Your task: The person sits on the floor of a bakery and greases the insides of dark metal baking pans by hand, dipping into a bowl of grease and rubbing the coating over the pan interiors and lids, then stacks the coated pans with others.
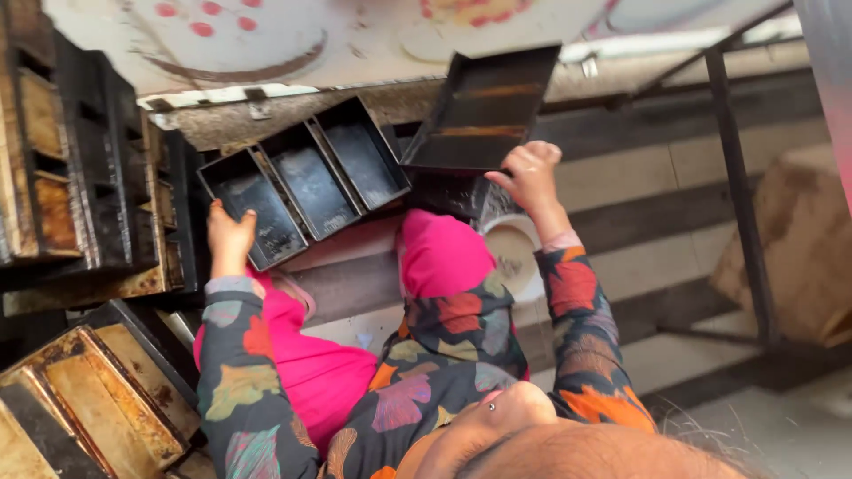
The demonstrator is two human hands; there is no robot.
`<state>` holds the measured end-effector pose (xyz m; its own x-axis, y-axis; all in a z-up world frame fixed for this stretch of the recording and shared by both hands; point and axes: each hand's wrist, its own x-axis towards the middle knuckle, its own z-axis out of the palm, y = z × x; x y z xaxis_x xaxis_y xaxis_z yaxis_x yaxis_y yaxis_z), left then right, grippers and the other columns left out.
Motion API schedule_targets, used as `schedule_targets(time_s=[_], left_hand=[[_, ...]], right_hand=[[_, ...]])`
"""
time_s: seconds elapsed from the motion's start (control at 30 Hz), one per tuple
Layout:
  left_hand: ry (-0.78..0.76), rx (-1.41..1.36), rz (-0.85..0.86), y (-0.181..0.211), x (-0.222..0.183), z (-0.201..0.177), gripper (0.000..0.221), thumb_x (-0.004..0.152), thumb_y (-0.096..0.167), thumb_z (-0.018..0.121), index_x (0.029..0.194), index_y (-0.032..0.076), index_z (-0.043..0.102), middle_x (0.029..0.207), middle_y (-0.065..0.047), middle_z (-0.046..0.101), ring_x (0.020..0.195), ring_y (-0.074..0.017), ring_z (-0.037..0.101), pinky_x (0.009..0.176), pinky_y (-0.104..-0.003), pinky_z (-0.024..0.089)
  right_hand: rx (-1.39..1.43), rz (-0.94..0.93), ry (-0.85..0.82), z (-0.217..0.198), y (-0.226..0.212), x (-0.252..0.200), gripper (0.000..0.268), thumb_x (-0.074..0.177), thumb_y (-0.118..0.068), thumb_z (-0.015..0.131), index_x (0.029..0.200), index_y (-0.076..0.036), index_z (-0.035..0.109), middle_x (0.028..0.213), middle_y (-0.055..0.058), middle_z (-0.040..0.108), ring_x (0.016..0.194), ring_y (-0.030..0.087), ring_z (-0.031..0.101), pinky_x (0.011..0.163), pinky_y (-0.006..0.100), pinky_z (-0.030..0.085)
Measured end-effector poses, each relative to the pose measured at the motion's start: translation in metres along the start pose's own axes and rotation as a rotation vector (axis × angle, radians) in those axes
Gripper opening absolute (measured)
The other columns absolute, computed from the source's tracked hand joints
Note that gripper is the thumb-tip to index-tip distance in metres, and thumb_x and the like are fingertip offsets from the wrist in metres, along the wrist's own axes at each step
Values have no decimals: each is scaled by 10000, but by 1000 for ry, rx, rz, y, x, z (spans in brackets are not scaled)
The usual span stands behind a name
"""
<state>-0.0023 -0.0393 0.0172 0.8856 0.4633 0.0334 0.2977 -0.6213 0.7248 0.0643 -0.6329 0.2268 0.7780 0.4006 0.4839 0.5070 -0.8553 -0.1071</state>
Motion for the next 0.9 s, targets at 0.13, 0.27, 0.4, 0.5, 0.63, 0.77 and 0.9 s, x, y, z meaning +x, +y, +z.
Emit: schedule_targets(time_s=[0.13,0.27,0.4,0.5,0.63,0.77,0.9], left_hand=[[-24,40,154,18,-9,-28,722,884,261,831,1420,-109,520,1348,-347,600,1261,-480,578,1091,-470,458],[-67,62,191,43,-35,-53,689,889,247,831,1414,-93,541,1364,-332,597,1276,-471,572,1096,-465,452],[-33,27,252,51,-42,-56,644,900,219,831,1404,-75,560,1362,-309,602,1274,-454,578,1095,-464,453],[-9,11,226,46,-46,-50,632,903,206,836,1400,-70,561,1350,-299,603,1255,-441,586,1085,-459,460],[3,-6,177,28,-41,-32,638,909,193,849,1410,-66,550,1330,-291,607,1225,-412,600,1070,-442,470],[-31,-111,197,22,-38,-25,634,932,190,835,1427,-63,531,1336,-271,611,1236,-377,609,1097,-418,476],[-26,-100,214,28,-41,-35,612,959,173,847,1432,-61,538,1355,-268,612,1253,-369,602,1111,-415,458]], right_hand=[[-68,2,-49,19,6,-47,365,721,-440,878,734,-151,656,857,1,646,1012,280,562,955,518,349],[-57,-52,-135,52,17,-98,328,725,-415,862,726,-166,648,847,-12,635,1039,249,582,960,509,358],[-77,4,-176,87,27,-127,321,722,-423,848,718,-166,657,824,-12,637,1003,250,588,935,500,369],[-85,105,-205,94,22,-140,263,721,-397,836,740,-183,684,841,-8,657,1001,251,599,922,493,376],[60,348,-39,80,9,-146,251,802,-360,820,878,-134,743,860,27,700,923,297,603,842,495,412],[234,732,38,122,32,-231,164,972,-262,714,1009,-103,723,952,89,708,975,330,632,896,455,498],[294,817,-330,176,42,-315,285,911,-210,674,1168,-103,733,1159,179,716,1132,383,658,1011,454,499]])
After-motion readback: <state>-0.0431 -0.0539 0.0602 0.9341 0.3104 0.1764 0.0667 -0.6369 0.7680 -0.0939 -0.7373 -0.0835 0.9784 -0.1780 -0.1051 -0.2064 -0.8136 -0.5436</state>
